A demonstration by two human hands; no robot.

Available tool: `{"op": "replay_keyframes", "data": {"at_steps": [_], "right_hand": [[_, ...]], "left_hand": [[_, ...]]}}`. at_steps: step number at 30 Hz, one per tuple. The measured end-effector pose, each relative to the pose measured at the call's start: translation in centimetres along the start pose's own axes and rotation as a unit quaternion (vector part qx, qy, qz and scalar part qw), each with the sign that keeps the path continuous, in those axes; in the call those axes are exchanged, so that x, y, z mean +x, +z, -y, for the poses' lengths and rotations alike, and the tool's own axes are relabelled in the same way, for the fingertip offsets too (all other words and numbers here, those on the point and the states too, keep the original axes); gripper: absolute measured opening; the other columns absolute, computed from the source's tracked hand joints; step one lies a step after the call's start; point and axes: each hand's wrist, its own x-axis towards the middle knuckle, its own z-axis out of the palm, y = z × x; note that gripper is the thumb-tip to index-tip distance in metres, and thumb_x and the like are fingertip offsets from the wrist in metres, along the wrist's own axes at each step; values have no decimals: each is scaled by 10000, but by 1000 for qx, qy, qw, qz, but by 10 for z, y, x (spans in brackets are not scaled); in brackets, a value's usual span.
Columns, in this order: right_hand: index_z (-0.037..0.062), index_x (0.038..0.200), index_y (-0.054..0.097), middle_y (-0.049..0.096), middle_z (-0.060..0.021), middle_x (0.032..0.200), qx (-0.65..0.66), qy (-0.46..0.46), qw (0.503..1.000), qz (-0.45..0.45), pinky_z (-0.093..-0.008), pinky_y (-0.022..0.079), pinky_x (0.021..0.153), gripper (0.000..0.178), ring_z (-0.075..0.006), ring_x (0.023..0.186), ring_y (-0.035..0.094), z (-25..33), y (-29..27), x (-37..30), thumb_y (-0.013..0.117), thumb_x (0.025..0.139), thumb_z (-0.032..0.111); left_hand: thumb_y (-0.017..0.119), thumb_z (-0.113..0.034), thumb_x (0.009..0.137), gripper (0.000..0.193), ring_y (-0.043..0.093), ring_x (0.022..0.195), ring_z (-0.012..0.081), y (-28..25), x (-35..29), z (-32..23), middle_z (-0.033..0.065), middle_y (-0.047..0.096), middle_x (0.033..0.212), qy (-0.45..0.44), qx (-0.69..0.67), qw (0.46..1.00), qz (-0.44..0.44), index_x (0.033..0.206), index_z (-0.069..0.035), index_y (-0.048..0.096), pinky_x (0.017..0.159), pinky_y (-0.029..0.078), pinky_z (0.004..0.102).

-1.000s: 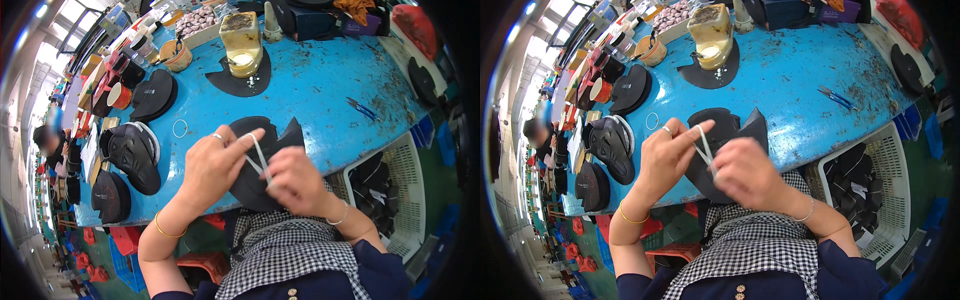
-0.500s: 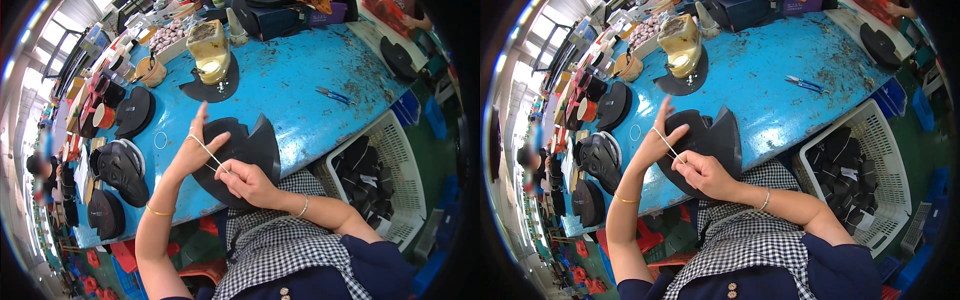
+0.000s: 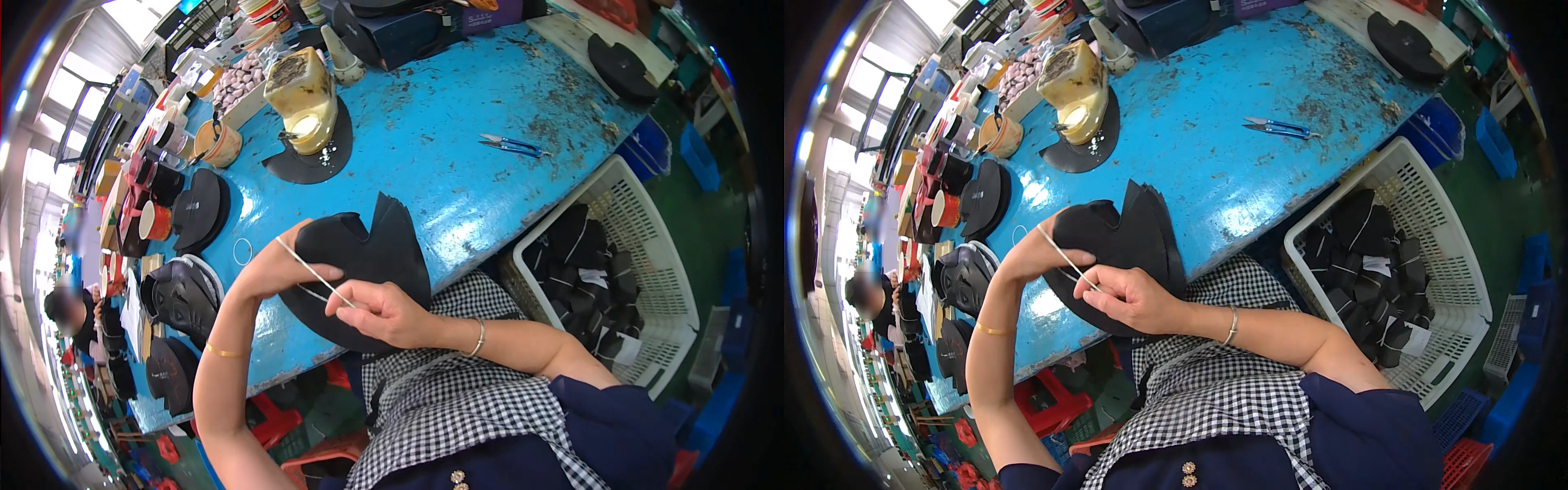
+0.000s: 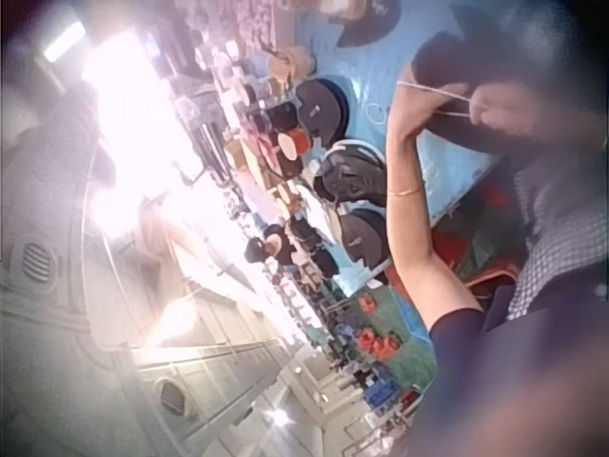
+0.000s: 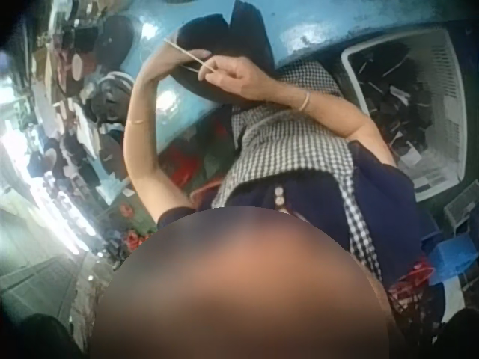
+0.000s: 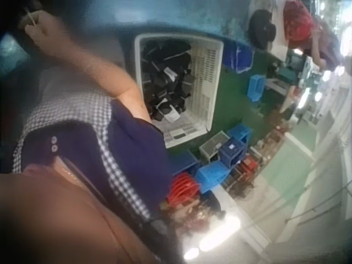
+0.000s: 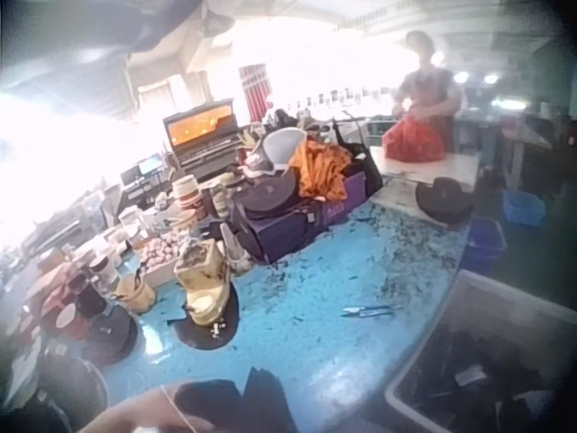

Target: The person assembles components of a black shoe by applying adhesive with a brush and trimming excess material with scissors.

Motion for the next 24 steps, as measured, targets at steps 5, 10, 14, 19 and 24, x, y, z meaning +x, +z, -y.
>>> {"op": "replay_keyframes", "data": {"at_steps": [5,10,14,19,24], "right_hand": [[-11,1142,615,439,55,593,147,45,986,-62,-218,412,572,284,-18,499,357,16,-27,-30,483,1064,229],[6,1109,587,318,75,528,346,-26,917,-195,-276,448,624,257,-57,458,311,63,-96,-76,441,1071,213],[32,1069,620,334,77,543,331,112,911,-218,-281,472,670,249,-61,480,327,42,-96,-117,442,1071,206],[21,1145,604,613,-18,892,337,110,912,-209,-322,510,877,215,-136,810,597,29,-100,-153,517,1039,187],[55,1424,418,417,-76,1456,-204,65,960,-180,-346,371,1091,882,-174,1343,402,44,-112,-170,901,713,253]], "left_hand": [[886,-173,678,594,719,903,209,41,-44,-42,151,731,990,88,124,982,-111,1179,3,619,794,541,336],[800,-34,669,543,721,912,321,81,-91,-56,174,730,1030,232,225,942,-90,1197,-39,675,789,562,361],[765,23,646,504,741,872,280,101,-87,-58,159,746,1012,292,181,930,-129,1143,-26,698,768,573,328],[753,58,649,462,753,892,259,116,-65,-52,152,757,1017,341,126,923,-123,1106,18,696,784,580,300],[868,12,602,523,738,853,228,122,-66,-59,161,749,974,273,41,959,-73,1080,56,662,793,577,320]]}}
